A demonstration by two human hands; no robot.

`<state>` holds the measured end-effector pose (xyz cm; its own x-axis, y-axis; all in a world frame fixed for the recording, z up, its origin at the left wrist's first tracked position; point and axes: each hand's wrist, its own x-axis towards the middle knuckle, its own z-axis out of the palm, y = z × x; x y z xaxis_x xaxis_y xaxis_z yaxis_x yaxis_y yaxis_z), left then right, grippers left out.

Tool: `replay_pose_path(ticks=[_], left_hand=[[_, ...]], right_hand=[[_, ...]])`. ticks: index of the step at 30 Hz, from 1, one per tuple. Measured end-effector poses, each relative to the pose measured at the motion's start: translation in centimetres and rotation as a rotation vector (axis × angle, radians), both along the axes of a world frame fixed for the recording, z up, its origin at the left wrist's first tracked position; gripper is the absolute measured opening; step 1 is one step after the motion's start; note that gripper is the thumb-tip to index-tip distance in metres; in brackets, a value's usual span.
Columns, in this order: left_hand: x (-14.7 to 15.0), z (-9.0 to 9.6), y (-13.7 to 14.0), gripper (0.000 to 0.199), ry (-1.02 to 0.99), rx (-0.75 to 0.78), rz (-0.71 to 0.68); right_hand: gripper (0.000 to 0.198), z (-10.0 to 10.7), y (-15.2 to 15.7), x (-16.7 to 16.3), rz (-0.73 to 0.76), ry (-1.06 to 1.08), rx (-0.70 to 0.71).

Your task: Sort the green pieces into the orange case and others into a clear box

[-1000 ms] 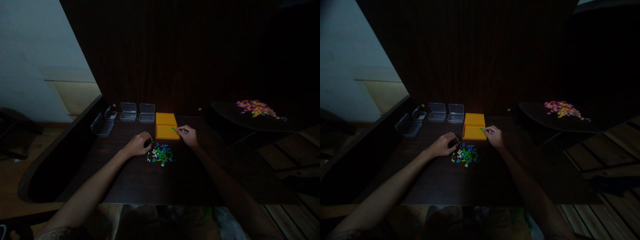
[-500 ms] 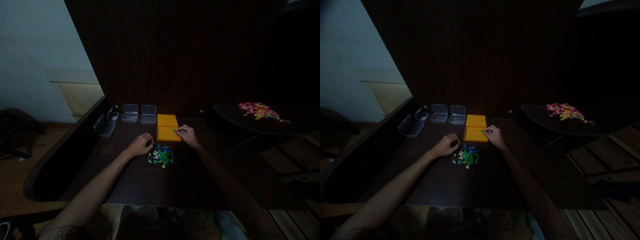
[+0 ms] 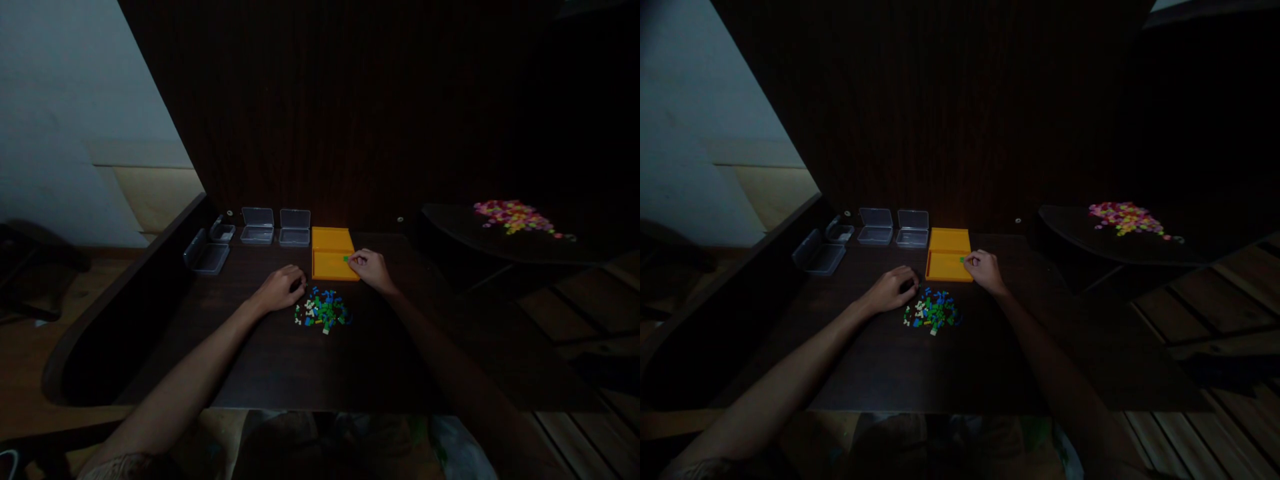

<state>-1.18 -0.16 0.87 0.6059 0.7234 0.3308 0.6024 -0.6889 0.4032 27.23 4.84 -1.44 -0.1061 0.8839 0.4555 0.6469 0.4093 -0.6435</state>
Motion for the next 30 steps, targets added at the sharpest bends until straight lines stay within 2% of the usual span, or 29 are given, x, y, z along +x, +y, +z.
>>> replay_pose_path(ticks=[8, 12, 23, 30], left_hand=[[-0.06, 0.16, -0.03, 0.008, 0.003, -0.002, -0.004], [-0.08, 0.19, -0.02, 0.008, 0.007, -0.001, -0.005], [-0.04, 0.38, -0.09, 0.008, 0.004, 0.004, -0.015], [-0.07, 0.41, -0.13, 0.009, 0.007, 0.005, -0.019]], right_hand=[[0.016, -0.01, -0.07, -0.17, -0.004, 0.05, -0.043], [0.023, 0.16, -0.32, -0.06, 0.018, 0.052, -0.074], [0.028, 0.63, -0.56, -0.33, 0.021, -0.068, -0.075], [0.035, 0.42, -0.74, -0.21, 0.008, -0.008, -0.075]])
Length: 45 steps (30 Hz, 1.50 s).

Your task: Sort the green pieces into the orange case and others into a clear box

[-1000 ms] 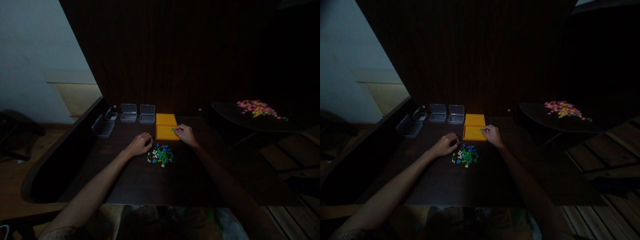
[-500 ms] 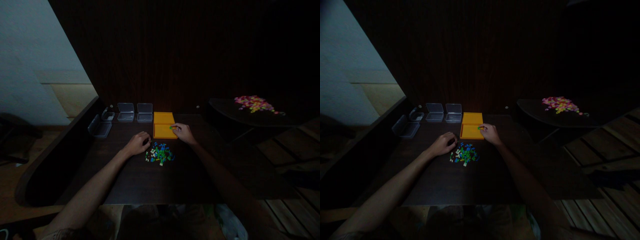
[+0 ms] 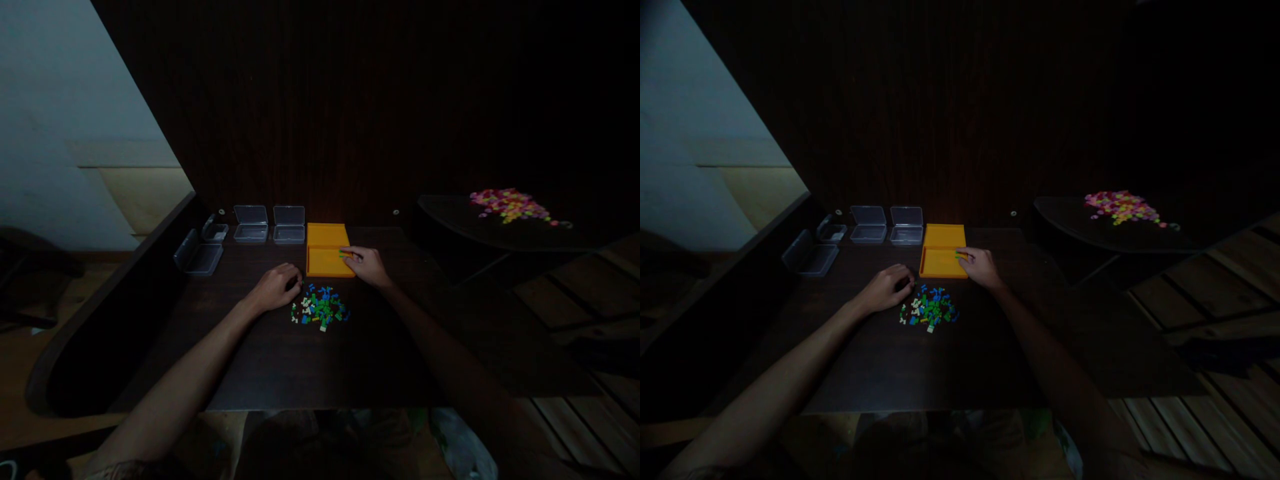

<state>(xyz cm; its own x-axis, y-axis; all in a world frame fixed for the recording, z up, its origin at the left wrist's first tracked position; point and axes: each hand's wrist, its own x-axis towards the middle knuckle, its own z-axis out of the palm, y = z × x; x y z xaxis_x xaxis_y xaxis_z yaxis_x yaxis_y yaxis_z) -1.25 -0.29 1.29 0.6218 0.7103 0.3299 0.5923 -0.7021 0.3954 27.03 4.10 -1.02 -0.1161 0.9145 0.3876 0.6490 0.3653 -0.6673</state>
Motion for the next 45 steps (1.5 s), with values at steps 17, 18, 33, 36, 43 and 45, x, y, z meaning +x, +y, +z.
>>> replay_pose_path(ticks=[17, 18, 33, 36, 43, 45], left_hand=[[-0.1, -0.2, 0.1, 0.008, -0.001, -0.004, -0.008], [0.0, -0.2, 0.1, 0.008, 0.001, -0.007, -0.004], [-0.2, 0.2, -0.1, 0.01, -0.024, 0.006, -0.006], [0.1, 0.7, -0.5, 0.012, -0.047, 0.013, -0.013], [1.2, 1.4, -1.8, 0.014, -0.093, 0.038, -0.053], [1.3, 1.4, -1.8, 0.015, -0.107, 0.052, -0.058]], right_hand=[[0.029, -0.1, -0.5, -0.2, -0.068, -0.087, 0.002], [0.029, -0.2, -0.4, -0.2, -0.074, -0.092, 0.005], [0.026, 0.6, -1.8, -0.5, -0.17, 0.03, 0.249], [0.027, 1.0, -3.3, -1.6, -0.051, 0.001, 0.321], [0.025, 1.3, -6.5, -5.7, 0.272, -0.241, 0.325], [0.024, 1.2, -6.6, -6.2, 0.279, -0.266, 0.386]])
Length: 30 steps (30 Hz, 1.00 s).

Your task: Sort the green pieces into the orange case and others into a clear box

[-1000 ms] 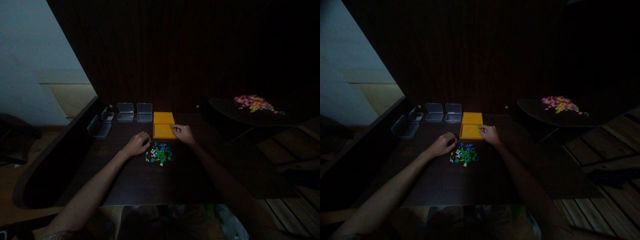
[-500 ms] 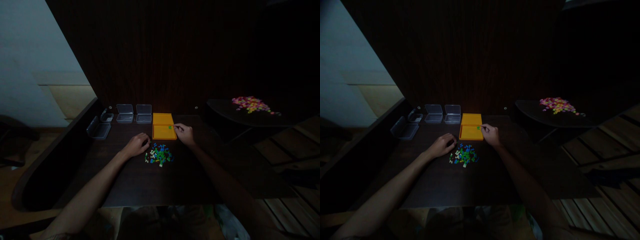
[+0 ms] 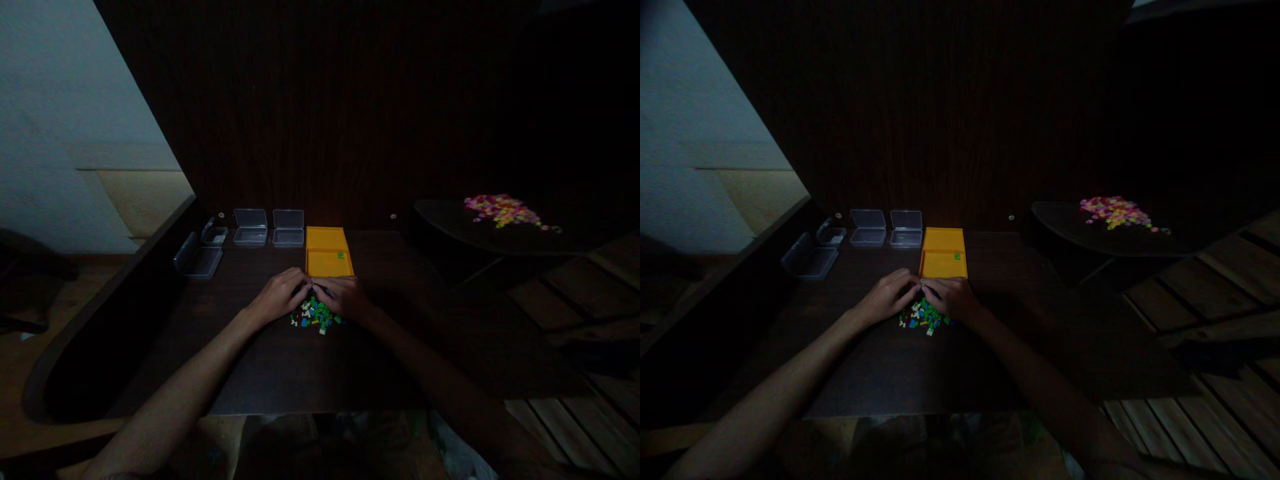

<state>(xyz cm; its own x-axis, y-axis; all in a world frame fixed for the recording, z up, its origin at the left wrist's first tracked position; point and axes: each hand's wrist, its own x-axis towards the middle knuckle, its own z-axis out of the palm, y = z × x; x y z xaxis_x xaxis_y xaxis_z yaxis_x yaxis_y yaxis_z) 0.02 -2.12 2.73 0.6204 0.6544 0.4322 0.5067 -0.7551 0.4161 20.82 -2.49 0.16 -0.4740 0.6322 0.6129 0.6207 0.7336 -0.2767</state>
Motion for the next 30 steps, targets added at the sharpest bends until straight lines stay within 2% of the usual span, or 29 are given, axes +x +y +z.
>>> replay_pose_path(ticks=[5, 17, 20, 25, 30], left_hand=[[0.0, 0.0, 0.1, 0.014, -0.024, 0.012, -0.012], [0.2, -0.2, 0.0, 0.015, -0.04, -0.046, 0.005], [0.1, -0.3, 0.1, 0.015, -0.03, -0.067, -0.007], [0.1, -0.4, 0.0, 0.014, -0.022, -0.116, -0.076], [0.3, -0.3, -0.2, 0.02, -0.034, -0.209, -0.107]], right_hand=[[0.021, -0.3, 0.3, 0.2, 0.036, 0.0, 0.125], [0.022, -0.2, 0.4, 0.1, 0.028, 0.023, 0.119], [0.022, -0.1, 1.0, 0.9, -0.02, 0.06, 0.115], [0.026, -0.6, 3.1, 3.5, -0.217, 0.276, 0.021], [0.029, -1.1, 4.8, 5.3, -0.308, 0.368, -0.186]])
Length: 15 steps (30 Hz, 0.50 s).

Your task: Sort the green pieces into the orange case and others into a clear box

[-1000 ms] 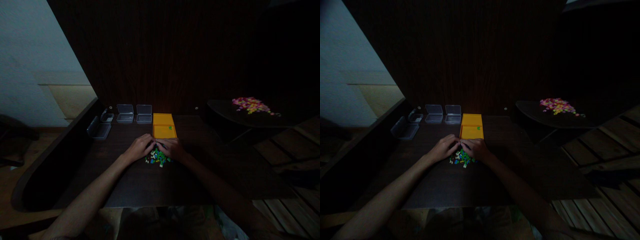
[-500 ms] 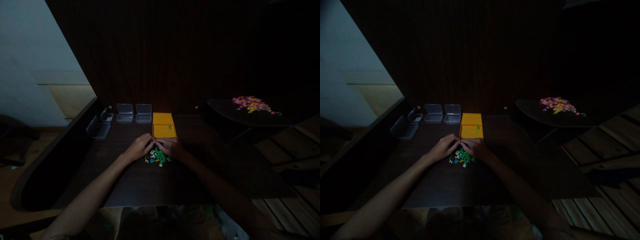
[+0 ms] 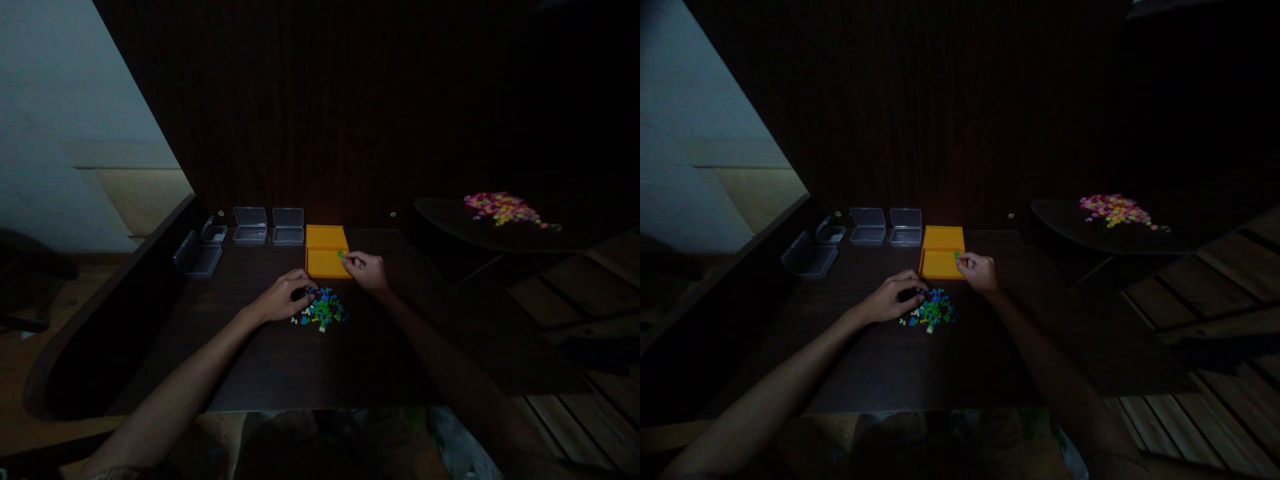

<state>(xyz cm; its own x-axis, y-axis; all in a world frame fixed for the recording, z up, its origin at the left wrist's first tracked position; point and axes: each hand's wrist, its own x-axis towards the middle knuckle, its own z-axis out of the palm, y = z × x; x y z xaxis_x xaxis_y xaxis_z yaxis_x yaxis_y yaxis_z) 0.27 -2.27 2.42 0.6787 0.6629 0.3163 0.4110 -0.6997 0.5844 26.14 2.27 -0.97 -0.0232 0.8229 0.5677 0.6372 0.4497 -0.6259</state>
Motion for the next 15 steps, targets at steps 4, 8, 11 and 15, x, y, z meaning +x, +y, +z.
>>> replay_pose_path(ticks=[4, 8, 11, 15], left_hand=[[0.0, 0.0, 0.0, 0.019, 0.001, -0.041, -0.011], [0.1, -0.3, 0.2, 0.016, -0.007, -0.078, -0.017], [0.1, -0.5, 0.3, 0.015, -0.019, -0.102, -0.017], [0.1, -0.6, 0.5, 0.014, -0.036, -0.12, -0.012]], right_hand=[[0.027, 0.1, 0.5, 0.3, 0.029, -0.027, -0.149], [0.027, 0.2, 0.8, 0.2, 0.013, -0.052, -0.199], [0.026, 0.1, 1.0, 0.3, -0.012, -0.062, -0.207], [0.026, 0.0, 1.2, 0.4, -0.031, -0.056, -0.209]])
